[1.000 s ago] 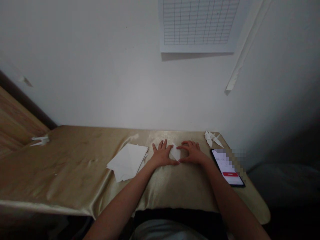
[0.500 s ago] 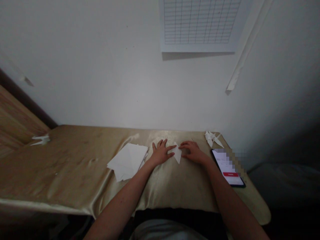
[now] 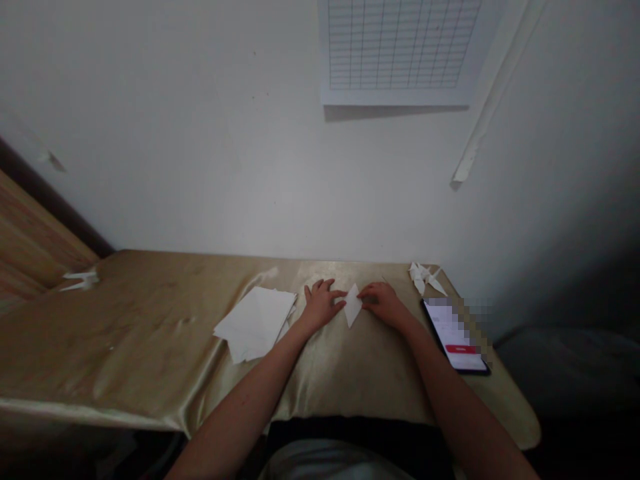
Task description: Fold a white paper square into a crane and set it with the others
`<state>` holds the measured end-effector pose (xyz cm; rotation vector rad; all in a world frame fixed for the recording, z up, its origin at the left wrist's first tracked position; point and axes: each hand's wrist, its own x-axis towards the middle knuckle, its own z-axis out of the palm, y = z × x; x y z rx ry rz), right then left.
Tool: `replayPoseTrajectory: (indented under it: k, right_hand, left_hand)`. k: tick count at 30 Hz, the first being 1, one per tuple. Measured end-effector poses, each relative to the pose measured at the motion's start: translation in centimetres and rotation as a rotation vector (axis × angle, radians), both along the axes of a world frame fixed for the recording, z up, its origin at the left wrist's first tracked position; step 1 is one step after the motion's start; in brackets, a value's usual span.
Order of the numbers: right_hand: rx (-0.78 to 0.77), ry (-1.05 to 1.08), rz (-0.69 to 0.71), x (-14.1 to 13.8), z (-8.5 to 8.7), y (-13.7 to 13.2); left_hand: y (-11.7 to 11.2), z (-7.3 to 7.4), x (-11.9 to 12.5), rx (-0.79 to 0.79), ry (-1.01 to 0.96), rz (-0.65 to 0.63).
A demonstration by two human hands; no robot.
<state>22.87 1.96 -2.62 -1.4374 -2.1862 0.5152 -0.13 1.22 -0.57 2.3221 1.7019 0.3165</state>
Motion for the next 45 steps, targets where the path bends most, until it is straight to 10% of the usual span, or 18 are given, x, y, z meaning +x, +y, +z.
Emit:
replayPoseTrajectory:
  k: [45]
  right_hand:
    - [0.090,-0.073,0.036,-0.9,1.1,-1.1]
  left_hand:
    - [0.3,-0.1,-1.0,0.002,0.019,-0.172]
